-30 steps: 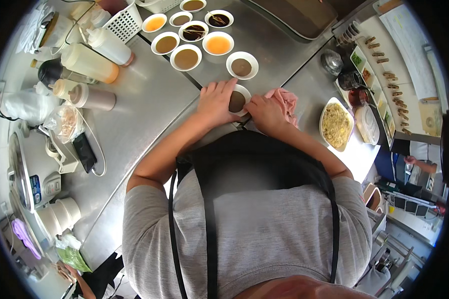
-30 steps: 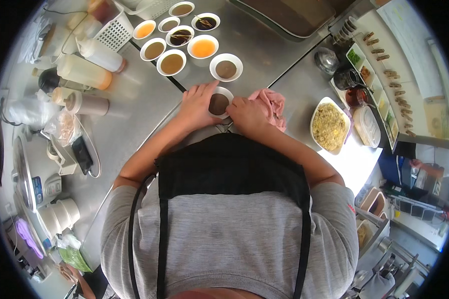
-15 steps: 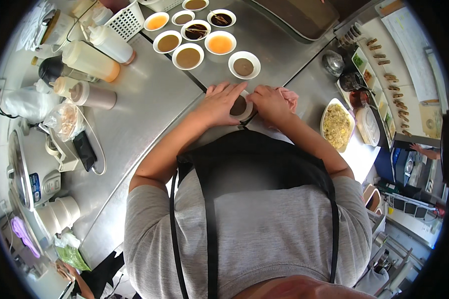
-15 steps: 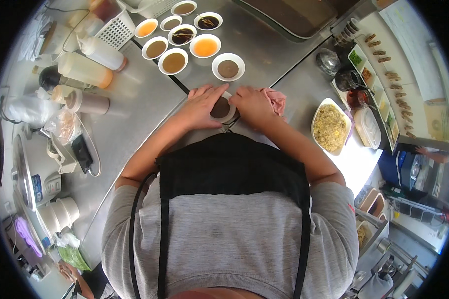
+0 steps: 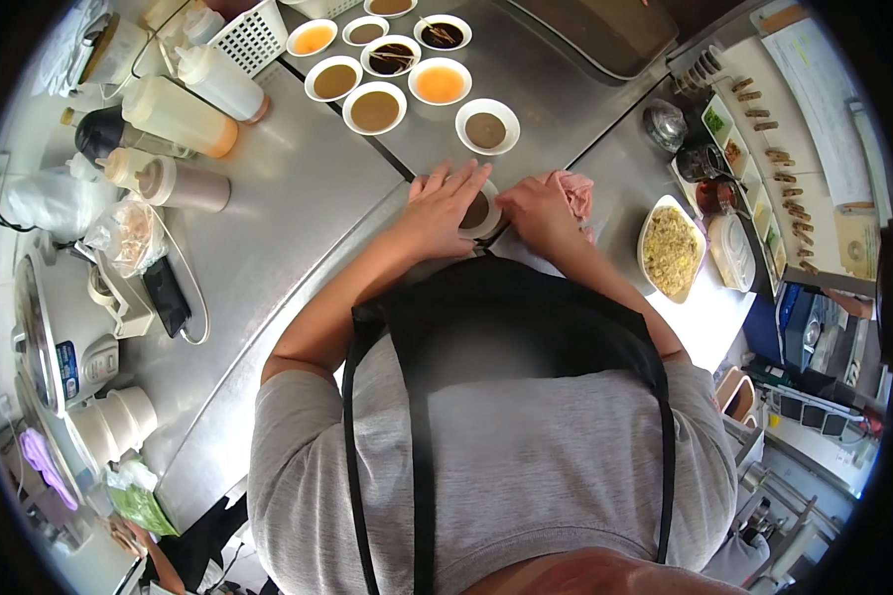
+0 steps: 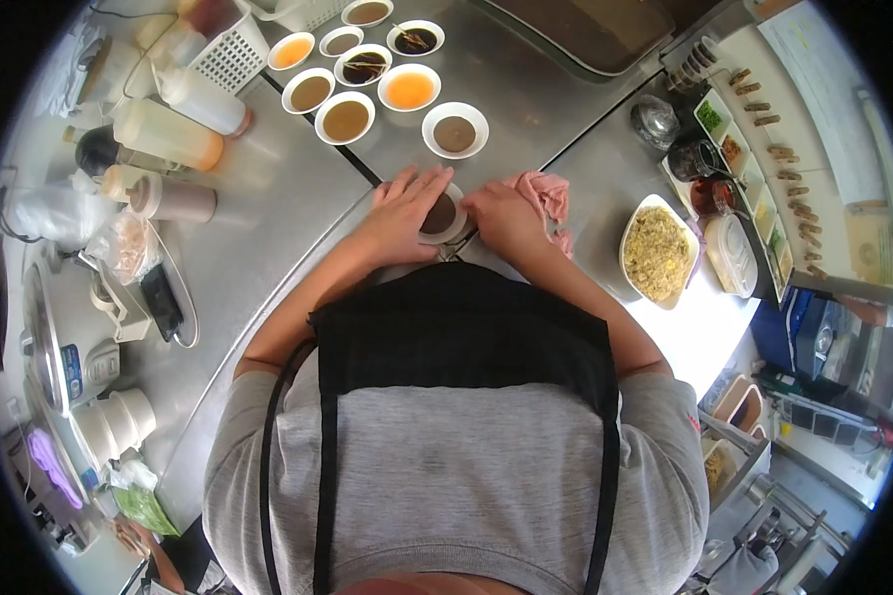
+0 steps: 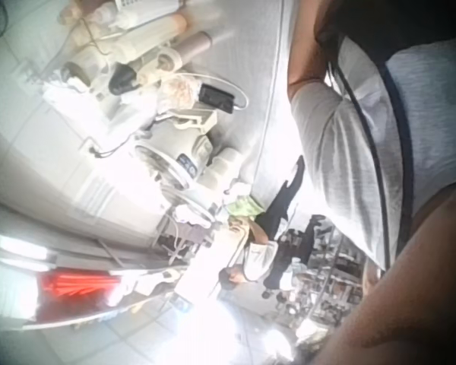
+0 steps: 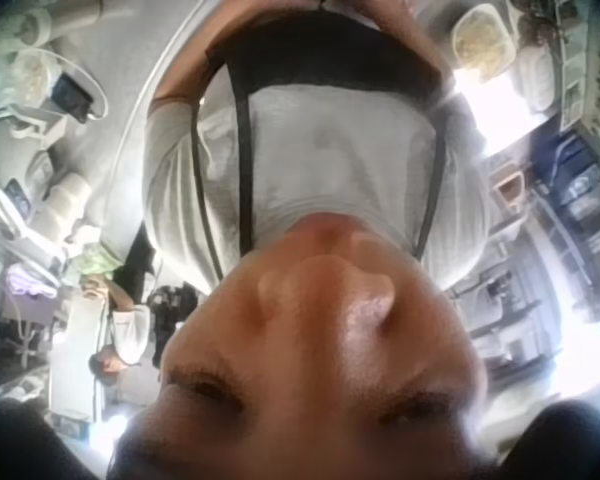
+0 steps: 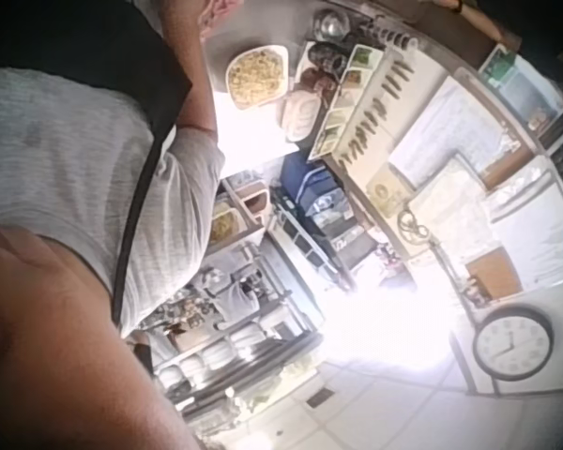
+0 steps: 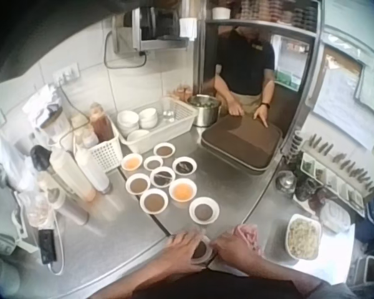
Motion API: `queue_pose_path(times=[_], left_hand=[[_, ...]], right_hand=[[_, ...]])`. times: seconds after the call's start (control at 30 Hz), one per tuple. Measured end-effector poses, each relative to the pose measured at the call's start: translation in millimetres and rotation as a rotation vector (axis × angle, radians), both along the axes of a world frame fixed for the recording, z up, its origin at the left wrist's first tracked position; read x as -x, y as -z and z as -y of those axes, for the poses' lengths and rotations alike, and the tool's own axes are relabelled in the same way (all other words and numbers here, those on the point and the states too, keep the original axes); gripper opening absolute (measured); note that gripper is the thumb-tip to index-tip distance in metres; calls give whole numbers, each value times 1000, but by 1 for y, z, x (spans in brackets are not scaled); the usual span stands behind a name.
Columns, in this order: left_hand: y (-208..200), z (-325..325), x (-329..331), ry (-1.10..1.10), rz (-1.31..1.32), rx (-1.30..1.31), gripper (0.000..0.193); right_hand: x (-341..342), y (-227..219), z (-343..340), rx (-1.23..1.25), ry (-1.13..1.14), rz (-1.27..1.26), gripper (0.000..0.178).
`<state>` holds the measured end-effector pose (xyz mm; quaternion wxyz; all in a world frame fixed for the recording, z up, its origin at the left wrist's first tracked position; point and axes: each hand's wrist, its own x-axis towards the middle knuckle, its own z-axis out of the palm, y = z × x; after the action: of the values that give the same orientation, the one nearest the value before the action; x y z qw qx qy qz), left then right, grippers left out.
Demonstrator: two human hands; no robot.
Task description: Filling small sauce cups with various condiments and arranging them on a counter in a kitchen.
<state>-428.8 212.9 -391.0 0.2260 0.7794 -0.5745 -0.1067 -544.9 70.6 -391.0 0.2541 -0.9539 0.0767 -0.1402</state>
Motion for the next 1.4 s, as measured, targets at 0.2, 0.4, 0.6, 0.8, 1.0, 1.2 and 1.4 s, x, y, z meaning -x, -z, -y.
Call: queue_pose_path(times=[0.2,0.4,0.6,0.8,1.0,1.2,1.4], left_hand=[[-2,2,11,-72,-21,19,88],[4,6,7,-296,16,34,88],[-2,13,-20,-464,100,-98,90],[-27,47,-45,-121,183,64,101],[-17,80,-78,67,160,-96,106],[-11,86,-85,144,119,-109,105],[-5,85,-77,50,192,-51,102]], right_hand=[[7,-1,-12,235,-83,-84,13],[-4,2,9,-220,49,-148,17],[-36,11,75,-672,448,-30,18],[-69,5,107,-46,268,307,14],[-99,6,93,380,-40,121,12],[-102,4,99,597,-249,2,14],[-90,-7,87,609,-76,-112,14]])
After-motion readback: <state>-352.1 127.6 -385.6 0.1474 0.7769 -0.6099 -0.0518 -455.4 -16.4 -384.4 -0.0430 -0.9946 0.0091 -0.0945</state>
